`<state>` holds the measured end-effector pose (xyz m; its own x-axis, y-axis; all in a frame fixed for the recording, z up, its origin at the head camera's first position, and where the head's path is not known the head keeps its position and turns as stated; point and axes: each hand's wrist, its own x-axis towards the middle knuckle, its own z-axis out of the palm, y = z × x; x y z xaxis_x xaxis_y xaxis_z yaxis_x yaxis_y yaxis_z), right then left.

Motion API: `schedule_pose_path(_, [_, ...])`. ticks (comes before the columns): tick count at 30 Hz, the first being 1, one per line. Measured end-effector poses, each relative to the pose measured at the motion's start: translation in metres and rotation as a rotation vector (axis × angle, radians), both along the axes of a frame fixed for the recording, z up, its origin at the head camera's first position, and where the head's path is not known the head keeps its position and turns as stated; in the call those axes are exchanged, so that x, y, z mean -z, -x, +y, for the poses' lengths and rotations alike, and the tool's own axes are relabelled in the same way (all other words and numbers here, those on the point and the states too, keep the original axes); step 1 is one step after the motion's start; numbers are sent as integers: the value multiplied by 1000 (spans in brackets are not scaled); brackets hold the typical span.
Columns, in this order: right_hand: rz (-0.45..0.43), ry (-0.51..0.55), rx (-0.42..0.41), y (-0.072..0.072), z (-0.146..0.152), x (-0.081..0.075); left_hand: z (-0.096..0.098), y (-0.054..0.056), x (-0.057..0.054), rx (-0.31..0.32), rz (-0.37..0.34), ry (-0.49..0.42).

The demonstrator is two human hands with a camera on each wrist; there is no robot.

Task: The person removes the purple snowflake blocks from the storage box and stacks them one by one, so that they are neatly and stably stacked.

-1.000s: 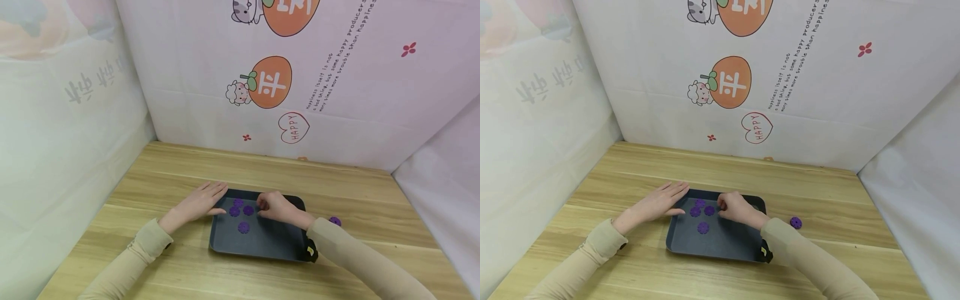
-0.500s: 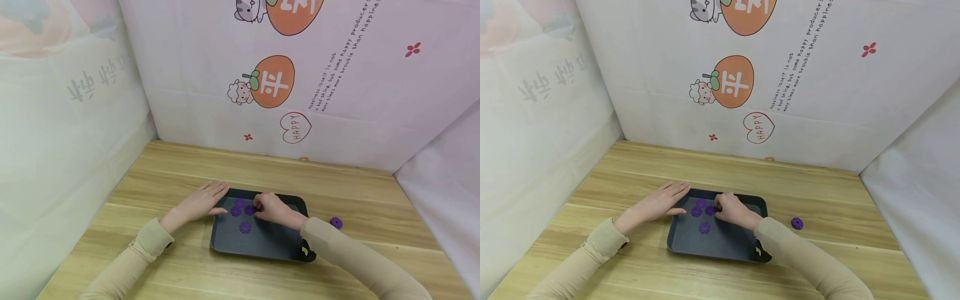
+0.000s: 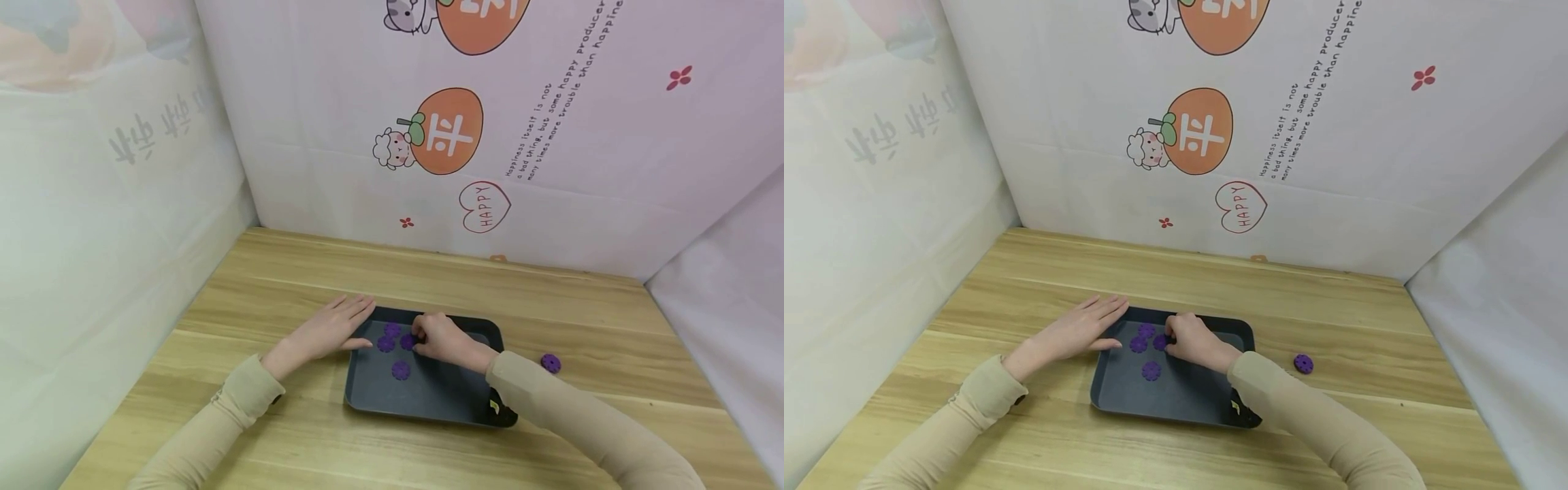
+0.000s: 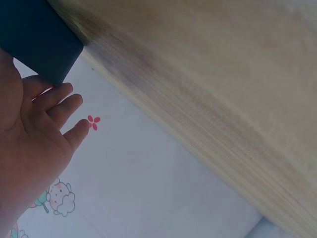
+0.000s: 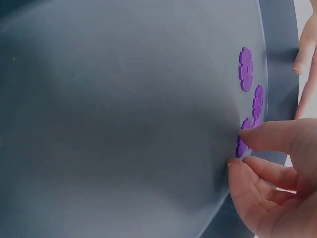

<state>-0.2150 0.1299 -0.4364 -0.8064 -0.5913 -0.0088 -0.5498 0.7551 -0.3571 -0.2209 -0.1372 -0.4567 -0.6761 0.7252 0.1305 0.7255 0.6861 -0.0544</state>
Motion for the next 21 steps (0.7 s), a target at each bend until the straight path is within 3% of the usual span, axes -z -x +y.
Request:
schedule_pose_path(12, [36,-18,-20,1,-3,1,-1,0,0,-2,-15,-9])
schedule_pose_path(21, [46,-53,-32,1,-5,1,-1,-1,0,20,17,-33])
